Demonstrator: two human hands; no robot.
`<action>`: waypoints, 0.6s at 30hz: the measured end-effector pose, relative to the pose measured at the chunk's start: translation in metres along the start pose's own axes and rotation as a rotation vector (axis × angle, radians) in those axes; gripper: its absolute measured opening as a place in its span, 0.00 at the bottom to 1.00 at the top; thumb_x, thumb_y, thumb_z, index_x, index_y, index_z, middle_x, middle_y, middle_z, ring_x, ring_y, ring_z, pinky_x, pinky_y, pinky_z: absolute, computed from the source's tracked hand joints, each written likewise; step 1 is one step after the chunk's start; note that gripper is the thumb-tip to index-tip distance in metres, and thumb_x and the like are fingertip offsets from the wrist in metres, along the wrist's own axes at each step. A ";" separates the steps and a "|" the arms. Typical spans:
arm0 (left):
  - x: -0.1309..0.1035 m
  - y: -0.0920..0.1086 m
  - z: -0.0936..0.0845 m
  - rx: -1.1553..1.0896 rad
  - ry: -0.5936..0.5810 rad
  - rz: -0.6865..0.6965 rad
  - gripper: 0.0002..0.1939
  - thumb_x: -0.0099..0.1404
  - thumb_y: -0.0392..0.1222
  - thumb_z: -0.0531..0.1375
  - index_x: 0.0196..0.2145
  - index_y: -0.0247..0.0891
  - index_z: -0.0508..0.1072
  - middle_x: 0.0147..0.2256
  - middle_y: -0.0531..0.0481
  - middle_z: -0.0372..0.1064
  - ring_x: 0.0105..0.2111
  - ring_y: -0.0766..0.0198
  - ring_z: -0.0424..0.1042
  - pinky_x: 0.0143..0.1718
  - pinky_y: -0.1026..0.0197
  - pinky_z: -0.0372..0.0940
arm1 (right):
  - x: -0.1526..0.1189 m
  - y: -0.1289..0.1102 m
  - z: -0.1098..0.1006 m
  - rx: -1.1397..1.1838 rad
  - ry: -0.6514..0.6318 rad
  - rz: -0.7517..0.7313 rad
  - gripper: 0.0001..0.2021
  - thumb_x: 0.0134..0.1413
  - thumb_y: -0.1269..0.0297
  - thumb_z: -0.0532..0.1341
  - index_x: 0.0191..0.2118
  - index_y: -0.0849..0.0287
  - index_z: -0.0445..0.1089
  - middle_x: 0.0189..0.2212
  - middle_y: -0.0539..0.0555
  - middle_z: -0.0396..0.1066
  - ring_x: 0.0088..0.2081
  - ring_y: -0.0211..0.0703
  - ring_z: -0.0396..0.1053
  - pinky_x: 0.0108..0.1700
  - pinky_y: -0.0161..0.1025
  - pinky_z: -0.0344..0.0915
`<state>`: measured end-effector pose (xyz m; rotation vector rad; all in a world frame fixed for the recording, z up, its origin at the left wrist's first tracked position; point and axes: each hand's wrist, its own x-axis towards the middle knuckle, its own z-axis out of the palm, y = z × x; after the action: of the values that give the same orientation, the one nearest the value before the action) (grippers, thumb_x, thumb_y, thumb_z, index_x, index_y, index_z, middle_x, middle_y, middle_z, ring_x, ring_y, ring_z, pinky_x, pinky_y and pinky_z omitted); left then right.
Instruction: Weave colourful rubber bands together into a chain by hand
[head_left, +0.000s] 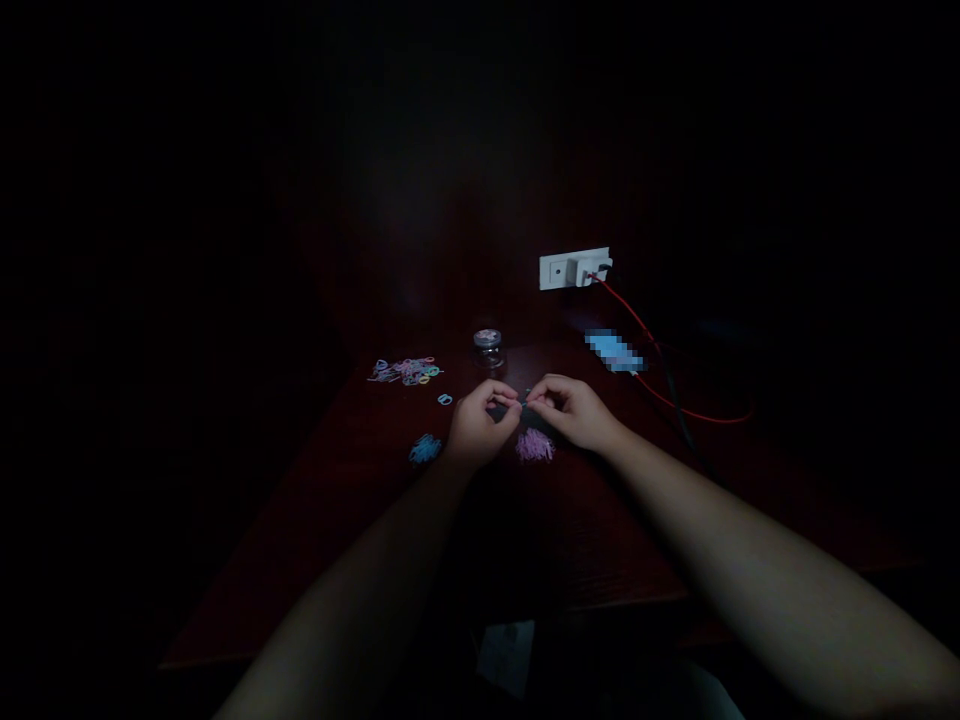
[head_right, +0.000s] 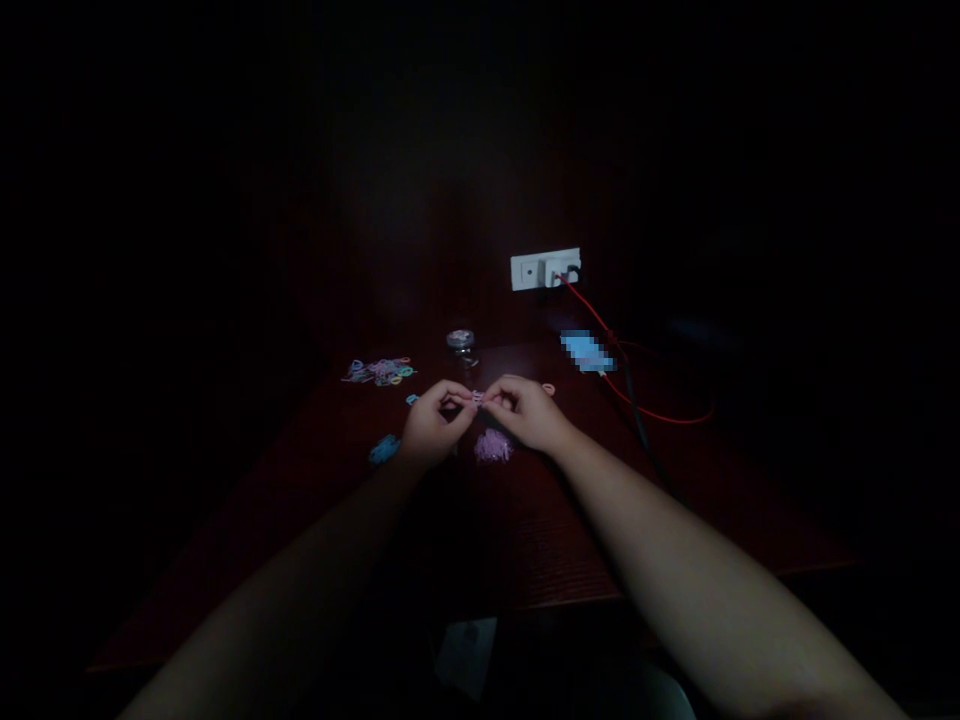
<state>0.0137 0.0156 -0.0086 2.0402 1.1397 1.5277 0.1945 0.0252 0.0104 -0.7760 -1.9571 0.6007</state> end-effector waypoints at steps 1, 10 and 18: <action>0.000 0.000 0.000 0.001 0.002 0.000 0.06 0.58 0.35 0.61 0.35 0.38 0.71 0.33 0.50 0.74 0.33 0.65 0.73 0.38 0.63 0.66 | 0.000 0.000 0.000 -0.005 0.004 0.007 0.09 0.54 0.61 0.61 0.32 0.63 0.72 0.25 0.50 0.63 0.25 0.35 0.58 0.27 0.34 0.56; 0.001 -0.002 0.000 -0.004 0.004 0.014 0.05 0.59 0.36 0.61 0.35 0.38 0.71 0.33 0.49 0.73 0.33 0.65 0.73 0.37 0.63 0.67 | 0.001 0.000 0.000 -0.007 0.009 0.031 0.10 0.54 0.60 0.60 0.32 0.64 0.71 0.24 0.50 0.64 0.24 0.35 0.57 0.26 0.33 0.55; 0.001 -0.003 -0.002 0.012 0.007 0.021 0.05 0.59 0.36 0.61 0.35 0.37 0.72 0.34 0.49 0.73 0.34 0.65 0.72 0.38 0.63 0.67 | 0.000 0.002 0.000 0.026 0.013 0.059 0.08 0.53 0.62 0.60 0.32 0.63 0.70 0.21 0.48 0.61 0.23 0.34 0.56 0.25 0.33 0.52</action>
<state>0.0108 0.0179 -0.0092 2.0628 1.1363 1.5429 0.1946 0.0271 0.0089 -0.8220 -1.9169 0.6537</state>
